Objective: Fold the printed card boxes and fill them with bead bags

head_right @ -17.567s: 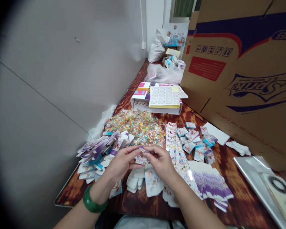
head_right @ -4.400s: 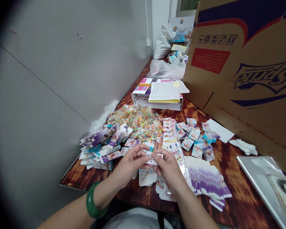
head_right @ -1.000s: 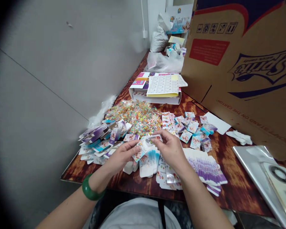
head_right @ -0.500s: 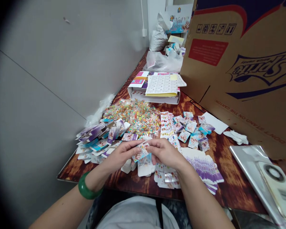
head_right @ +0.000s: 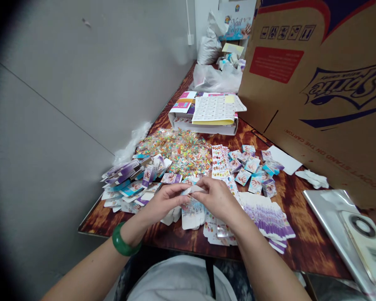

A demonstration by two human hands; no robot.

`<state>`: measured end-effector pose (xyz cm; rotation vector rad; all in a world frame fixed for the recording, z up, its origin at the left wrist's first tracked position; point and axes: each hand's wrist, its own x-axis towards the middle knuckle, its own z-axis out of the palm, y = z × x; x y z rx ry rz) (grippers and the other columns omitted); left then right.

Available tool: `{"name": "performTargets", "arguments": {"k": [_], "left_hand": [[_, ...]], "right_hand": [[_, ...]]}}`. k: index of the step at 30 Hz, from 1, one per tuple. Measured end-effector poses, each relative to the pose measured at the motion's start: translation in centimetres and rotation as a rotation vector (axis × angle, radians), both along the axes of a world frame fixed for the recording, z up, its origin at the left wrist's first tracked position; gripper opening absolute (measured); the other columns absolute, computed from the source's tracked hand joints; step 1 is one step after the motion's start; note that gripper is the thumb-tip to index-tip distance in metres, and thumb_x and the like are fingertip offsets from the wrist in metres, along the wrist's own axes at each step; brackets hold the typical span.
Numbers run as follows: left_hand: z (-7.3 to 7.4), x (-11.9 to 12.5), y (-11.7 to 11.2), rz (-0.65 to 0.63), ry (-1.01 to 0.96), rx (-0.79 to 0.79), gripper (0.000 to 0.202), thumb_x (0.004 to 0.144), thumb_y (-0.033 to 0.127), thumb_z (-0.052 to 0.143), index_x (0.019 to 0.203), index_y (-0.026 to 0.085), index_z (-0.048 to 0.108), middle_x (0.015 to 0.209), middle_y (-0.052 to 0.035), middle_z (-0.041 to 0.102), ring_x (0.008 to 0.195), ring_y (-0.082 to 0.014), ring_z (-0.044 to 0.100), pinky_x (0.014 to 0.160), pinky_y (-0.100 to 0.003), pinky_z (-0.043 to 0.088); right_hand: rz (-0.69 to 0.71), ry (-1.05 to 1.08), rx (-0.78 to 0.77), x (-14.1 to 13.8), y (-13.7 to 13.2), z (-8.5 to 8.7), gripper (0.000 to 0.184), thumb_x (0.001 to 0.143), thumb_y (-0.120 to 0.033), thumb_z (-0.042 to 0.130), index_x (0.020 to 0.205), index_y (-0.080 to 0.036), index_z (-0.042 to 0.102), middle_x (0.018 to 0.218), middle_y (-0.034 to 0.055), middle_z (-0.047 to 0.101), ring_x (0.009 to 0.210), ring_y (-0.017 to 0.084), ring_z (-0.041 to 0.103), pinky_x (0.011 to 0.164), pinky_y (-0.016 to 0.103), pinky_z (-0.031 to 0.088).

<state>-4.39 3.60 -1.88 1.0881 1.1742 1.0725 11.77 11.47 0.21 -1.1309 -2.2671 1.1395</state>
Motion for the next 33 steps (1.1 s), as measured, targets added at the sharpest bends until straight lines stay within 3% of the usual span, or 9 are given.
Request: {"name": "performTargets", "arguments": {"k": [2,5,9,14,23,26,30,33], "left_hand": [[0.1,-0.1,0.2,0.033,-0.017,0.005,0.029,0.077,0.037,0.06,0.099,0.02,0.067,0.104,-0.0053,0.062,0.088,-0.0186,0.057,0.065,-0.025,0.05],[0.2,-0.5,0.6,0.102,-0.051,-0.065,0.034,0.078,0.044,0.057,0.094,0.016,0.067,0.102,-0.0084,0.062,0.092,-0.0215,0.059,0.071,-0.03,0.051],[0.3,-1.1,1.0,0.002,-0.142,-0.277,0.037,0.072,0.044,0.065,0.093,0.014,0.065,0.087,-0.0089,0.067,0.079,-0.02,0.064,0.078,-0.037,0.049],[0.8,-1.1,1.2,0.003,-0.279,-0.318,0.033,0.069,0.039,0.07,0.092,0.016,0.066,0.084,-0.0063,0.067,0.077,-0.0178,0.064,0.08,-0.035,0.047],[0.4,-0.3,1.4,0.063,-0.307,-0.366,0.031,0.064,0.032,0.074,0.089,0.015,0.066,0.086,-0.0056,0.067,0.075,-0.0166,0.063,0.075,-0.032,0.047],[0.3,-0.1,1.4,0.102,-0.325,-0.336,0.027,0.065,0.028,0.072,0.088,0.015,0.065,0.085,-0.0052,0.066,0.075,-0.0164,0.062,0.075,-0.033,0.048],[0.4,-0.2,1.3,0.197,-0.382,-0.318,0.027,0.064,0.025,0.071,0.088,0.016,0.062,0.082,-0.0044,0.066,0.071,-0.0173,0.064,0.074,-0.037,0.049],[0.5,-0.2,1.4,0.234,-0.421,-0.319,0.027,0.064,0.025,0.073,0.087,0.017,0.061,0.08,-0.0034,0.066,0.067,-0.0163,0.064,0.07,-0.037,0.052]], "right_hand": [[0.029,-0.054,0.007,0.0,0.0,0.2,0.013,0.074,-0.028,0.059,0.066,-0.018,0.06,0.057,-0.0016,0.055,0.054,0.012,0.047,0.051,0.022,0.031],[0.012,-0.099,0.135,-0.1,-0.3,0.5,0.019,0.077,-0.028,0.057,0.06,-0.018,0.056,0.054,-0.002,0.051,0.051,0.012,0.044,0.05,0.023,0.027],[0.072,-0.1,0.233,-0.3,-0.8,0.7,0.018,0.078,-0.02,0.051,0.06,-0.019,0.052,0.055,-0.0016,0.05,0.051,0.011,0.043,0.051,0.022,0.027],[0.092,-0.131,0.273,-0.2,-0.7,0.8,0.016,0.078,-0.016,0.048,0.062,-0.019,0.05,0.058,-0.0006,0.05,0.054,0.012,0.044,0.052,0.022,0.027],[0.078,-0.082,0.222,-0.5,-0.5,0.7,0.013,0.076,-0.016,0.05,0.063,-0.018,0.054,0.059,0.0001,0.054,0.055,0.012,0.045,0.052,0.023,0.029],[0.037,0.025,0.076,-0.6,-0.1,0.4,0.009,0.074,-0.019,0.055,0.065,-0.018,0.057,0.061,0.0002,0.056,0.057,0.012,0.047,0.054,0.024,0.034],[0.056,0.302,-0.43,-0.2,1.0,-0.1,0.018,0.068,-0.03,0.067,0.08,-0.017,0.063,0.072,0.0013,0.063,0.061,0.013,0.054,0.057,0.026,0.043],[0.05,0.442,-0.596,-0.2,1.4,-0.7,0.025,0.062,-0.031,0.073,0.08,-0.017,0.064,0.073,0.0002,0.063,0.059,0.011,0.055,0.054,0.025,0.046]]}}
